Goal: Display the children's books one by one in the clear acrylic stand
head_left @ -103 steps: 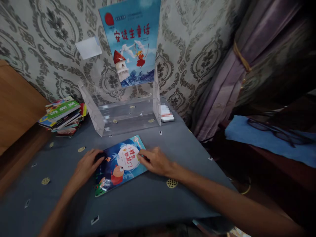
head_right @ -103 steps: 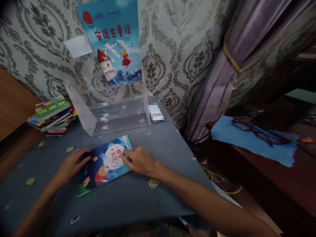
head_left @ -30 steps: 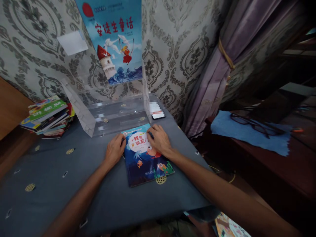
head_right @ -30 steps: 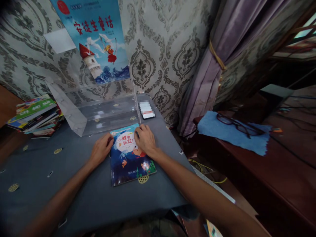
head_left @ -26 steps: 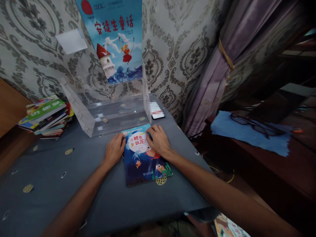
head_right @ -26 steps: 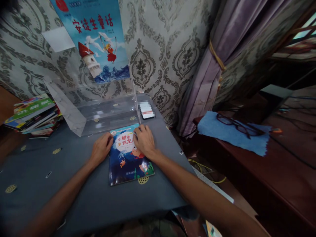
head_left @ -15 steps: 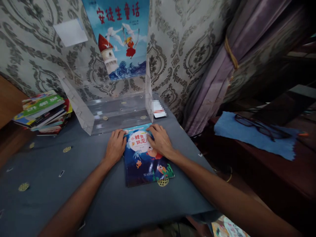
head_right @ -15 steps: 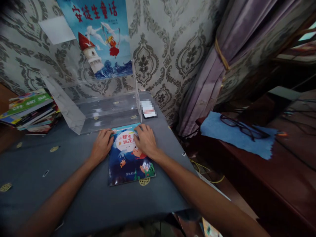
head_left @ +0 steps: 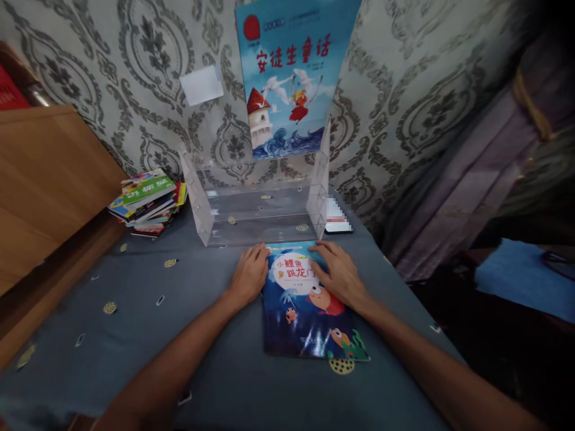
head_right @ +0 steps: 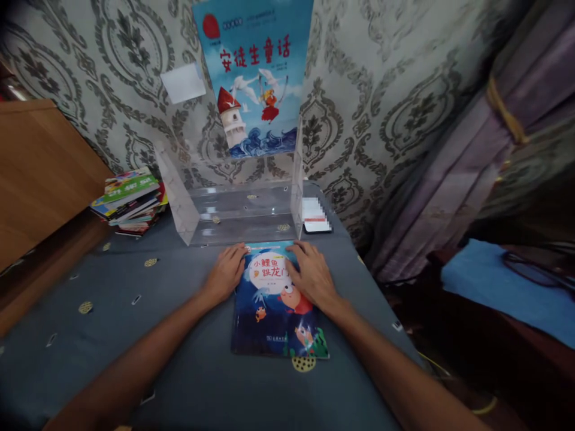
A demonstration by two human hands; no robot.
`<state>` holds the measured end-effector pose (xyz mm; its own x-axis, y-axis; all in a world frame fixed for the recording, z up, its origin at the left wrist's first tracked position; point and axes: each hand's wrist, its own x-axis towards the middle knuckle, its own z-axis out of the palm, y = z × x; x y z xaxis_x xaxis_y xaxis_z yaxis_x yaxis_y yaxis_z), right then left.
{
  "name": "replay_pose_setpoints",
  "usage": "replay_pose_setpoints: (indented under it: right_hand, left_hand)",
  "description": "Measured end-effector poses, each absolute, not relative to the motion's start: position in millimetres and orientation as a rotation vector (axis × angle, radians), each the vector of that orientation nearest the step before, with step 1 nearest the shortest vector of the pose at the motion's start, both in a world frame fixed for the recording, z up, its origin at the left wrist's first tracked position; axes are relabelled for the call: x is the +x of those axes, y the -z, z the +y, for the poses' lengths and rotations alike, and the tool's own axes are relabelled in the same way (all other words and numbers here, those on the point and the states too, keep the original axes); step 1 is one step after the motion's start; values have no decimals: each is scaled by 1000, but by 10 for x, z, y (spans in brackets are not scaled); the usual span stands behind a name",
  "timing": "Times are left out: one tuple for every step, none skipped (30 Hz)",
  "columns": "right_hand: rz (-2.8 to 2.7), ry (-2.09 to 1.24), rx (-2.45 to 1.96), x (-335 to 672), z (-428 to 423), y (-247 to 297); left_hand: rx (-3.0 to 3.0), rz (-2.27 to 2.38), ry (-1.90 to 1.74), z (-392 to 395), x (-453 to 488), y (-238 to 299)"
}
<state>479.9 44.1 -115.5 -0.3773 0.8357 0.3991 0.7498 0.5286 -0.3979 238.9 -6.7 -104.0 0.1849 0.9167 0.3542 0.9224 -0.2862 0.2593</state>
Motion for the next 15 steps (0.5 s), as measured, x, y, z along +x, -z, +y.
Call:
replay_pose_setpoints:
  right_hand:
    - [-2208, -201, -1286, 4801, 441, 1155]
    - [-2206, -201, -1290, 4803, 441, 1157]
    - [-2204, -201, -1293, 4806, 441, 1159]
    - [-2204, -200, -1299, 4808, 443, 1163]
    - [-2206, -200, -1304, 4811, 445, 1167]
    - [-2212, -200, -1310, 4814, 448, 1171]
    - [-2218, -200, -1314, 4816, 452, 1175]
    - [-2223, -199, -1315, 4817, 455, 1176]
    - [-2227, -199, -1314, 4817, 457, 1176]
    - [-2229, -200, -1312, 4815, 458, 1174]
    - [-2230, -202, -1310, 4813, 457, 1169]
    - [-2229, -206, -1311, 4810, 455, 1164]
    - [-2229, -213, -1313, 4807, 452, 1158]
    - [-2227, -223, -1317, 4804, 450, 1154]
    - [-2223, -234, -1320, 4803, 448, 1151]
  left_hand:
    - [-2418, -1869, 716, -64, 2386, 1049]
    - [-2428, -1866, 732, -59, 2383, 1058]
    - [-2434, -1861, 749, -55, 2379, 1067]
    - [-2438, -1857, 763, -50, 2375, 1075]
    - [-2440, -1854, 772, -47, 2371, 1081]
    - [-2441, -1853, 776, -44, 2367, 1085]
    - [-2442, -1854, 775, -42, 2363, 1087]
    - [-2445, -1856, 772, -40, 2360, 1089]
    - [-2447, -1857, 767, -40, 2357, 1089]
    - [-2450, -1857, 762, -40, 2355, 1090]
    - [-2454, -1857, 760, -41, 2354, 1091]
    - [-2458, -1858, 761, -42, 2352, 1093]
    - [-2461, -1860, 766, -44, 2351, 1095]
    - [-2462, -1864, 774, -45, 2351, 1097]
    - [-2461, -1869, 783, -48, 2350, 1099]
